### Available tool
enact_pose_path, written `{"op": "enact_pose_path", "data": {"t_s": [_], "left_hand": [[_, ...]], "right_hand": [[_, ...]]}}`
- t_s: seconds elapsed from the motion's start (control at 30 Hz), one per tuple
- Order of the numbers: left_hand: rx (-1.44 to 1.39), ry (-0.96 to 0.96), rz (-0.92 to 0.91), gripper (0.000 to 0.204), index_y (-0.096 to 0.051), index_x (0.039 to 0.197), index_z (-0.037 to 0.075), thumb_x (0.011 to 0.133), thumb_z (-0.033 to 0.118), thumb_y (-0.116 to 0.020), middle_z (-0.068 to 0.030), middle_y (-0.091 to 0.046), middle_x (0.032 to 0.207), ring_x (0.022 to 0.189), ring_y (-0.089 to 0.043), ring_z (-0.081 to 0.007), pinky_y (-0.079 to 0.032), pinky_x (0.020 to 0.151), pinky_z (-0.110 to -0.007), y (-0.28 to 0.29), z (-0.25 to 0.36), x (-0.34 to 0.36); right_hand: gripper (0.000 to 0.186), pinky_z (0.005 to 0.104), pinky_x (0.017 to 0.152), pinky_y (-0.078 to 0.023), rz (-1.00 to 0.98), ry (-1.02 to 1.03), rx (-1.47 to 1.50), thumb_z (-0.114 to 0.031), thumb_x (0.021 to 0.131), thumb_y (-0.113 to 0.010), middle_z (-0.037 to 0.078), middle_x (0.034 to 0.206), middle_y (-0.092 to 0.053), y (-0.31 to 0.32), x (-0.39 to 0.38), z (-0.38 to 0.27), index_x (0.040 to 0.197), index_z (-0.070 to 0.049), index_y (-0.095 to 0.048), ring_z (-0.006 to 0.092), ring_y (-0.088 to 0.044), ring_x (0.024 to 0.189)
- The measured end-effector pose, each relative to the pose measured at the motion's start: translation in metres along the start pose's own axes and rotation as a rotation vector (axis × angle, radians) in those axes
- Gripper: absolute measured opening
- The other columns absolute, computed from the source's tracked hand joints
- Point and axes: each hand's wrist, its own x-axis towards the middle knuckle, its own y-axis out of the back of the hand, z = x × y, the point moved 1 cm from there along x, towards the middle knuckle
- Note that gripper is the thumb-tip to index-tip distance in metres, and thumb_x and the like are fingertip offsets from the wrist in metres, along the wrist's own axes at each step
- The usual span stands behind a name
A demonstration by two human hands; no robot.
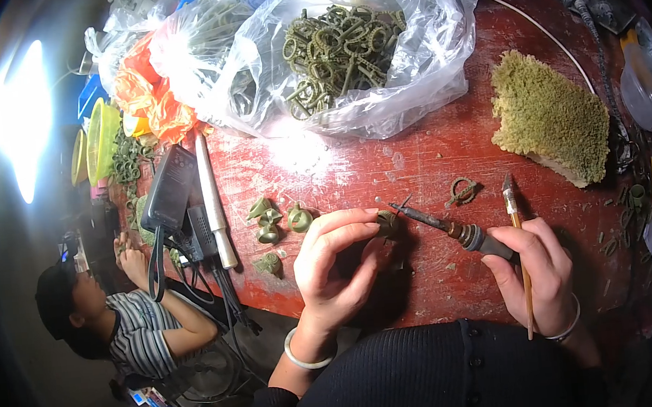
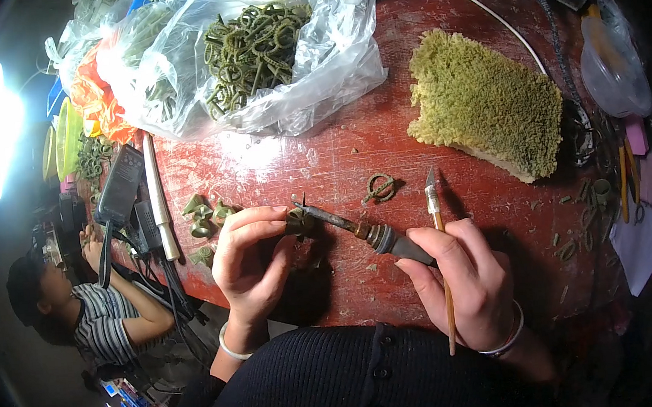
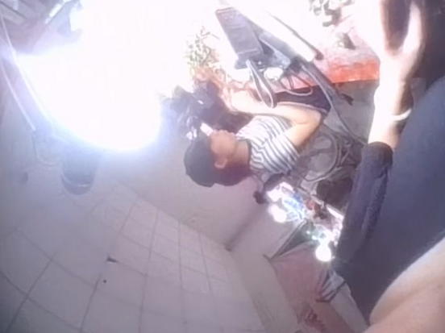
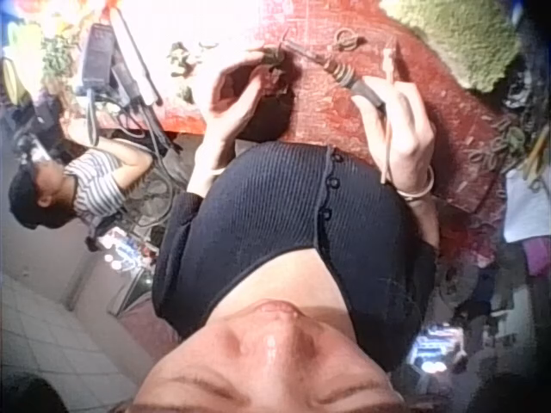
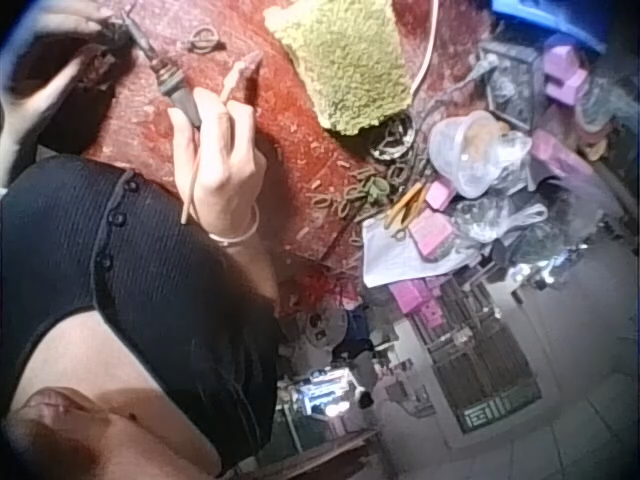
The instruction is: Using a heated wax welding tool to join or repair small green wax patterns for casting.
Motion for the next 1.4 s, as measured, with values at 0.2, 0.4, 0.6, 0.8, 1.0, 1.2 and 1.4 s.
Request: {"op": "enact_pose_path", "data": {"t_s": [0.2,0.4,0.6,0.8,1.0,1.2,1.4], "left_hand": [[0.0,-0.003,0.001,0.032,-0.067,0.105,-0.002,0.077,-0.014,-0.073,-0.0172,-0.068,0.113,0.106,-0.067,-0.0275,-0.053,0.092,-0.037,-0.0003,-0.0007,0.0002],[-0.003,0.002,-0.004,0.032,-0.066,0.106,-0.003,0.077,-0.014,-0.073,-0.0178,-0.068,0.114,0.105,-0.067,-0.027,-0.053,0.092,-0.036,0.0009,0.0002,0.0009],[-0.003,0.005,-0.025,0.031,-0.065,0.106,-0.003,0.079,-0.015,-0.073,-0.0183,-0.065,0.116,0.108,-0.065,-0.0253,-0.052,0.095,-0.036,0.0012,0.0009,0.0001],[-0.015,0.0,0.001,0.032,-0.066,0.107,-0.003,0.077,-0.014,-0.073,-0.0179,-0.067,0.114,0.107,-0.066,-0.0269,-0.053,0.093,-0.036,-0.0008,0.0003,0.0012],[-0.007,0.002,0.028,0.033,-0.068,0.107,-0.002,0.076,-0.012,-0.074,-0.0172,-0.07,0.112,0.103,-0.069,-0.0279,-0.054,0.089,-0.036,-0.0012,0.0007,0.0007],[-0.013,-0.001,0.037,0.033,-0.068,0.107,-0.002,0.077,-0.012,-0.075,-0.0172,-0.07,0.111,0.103,-0.069,-0.0277,-0.055,0.089,-0.036,-0.0019,-0.0004,0.0003],[-0.018,-0.002,0.038,0.033,-0.067,0.107,-0.002,0.077,-0.012,-0.075,-0.0175,-0.07,0.111,0.103,-0.068,-0.0277,-0.054,0.089,-0.036,-0.0018,0.0005,0.0006]], "right_hand": [[0.035,0.0381,0.055,-0.053,-0.001,0.004,-0.006,-0.006,0.082,-0.081,0.014,0.089,-0.059,-0.0003,0.0002,-0.0001,0.112,0.001,-0.065,0.0295,-0.066,0.067],[0.034,0.038,0.055,-0.054,-0.008,-0.004,-0.005,-0.007,0.083,-0.08,0.014,0.089,-0.06,0.0003,0.0006,-0.0008,0.112,0.001,-0.065,0.0297,-0.067,0.068],[0.034,0.0379,0.055,-0.054,-0.01,0.006,-0.003,-0.007,0.084,-0.08,0.015,0.09,-0.06,-0.0003,0.0007,0.0004,0.113,0.001,-0.065,0.0294,-0.067,0.068],[0.034,0.0378,0.055,-0.054,-0.01,0.003,-0.003,-0.007,0.084,-0.08,0.015,0.09,-0.06,0.0008,0.0004,-0.0006,0.113,0.001,-0.065,0.0293,-0.067,0.067],[0.034,0.0378,0.055,-0.054,-0.011,0.004,0.0,-0.006,0.083,-0.08,0.015,0.09,-0.06,0.0001,0.0004,0.0001,0.113,0.001,-0.065,0.0294,-0.068,0.067],[0.035,0.0379,0.055,-0.054,-0.01,0.007,-0.003,-0.005,0.083,-0.08,0.015,0.091,-0.06,0.0005,0.0008,0.0007,0.113,0.001,-0.065,0.0295,-0.068,0.068],[0.036,0.038,0.057,-0.054,-0.008,-0.005,-0.005,-0.004,0.082,-0.08,0.015,0.091,-0.061,0.0026,0.0007,-0.0004,0.113,0.002,-0.064,0.0301,-0.068,0.069]]}}
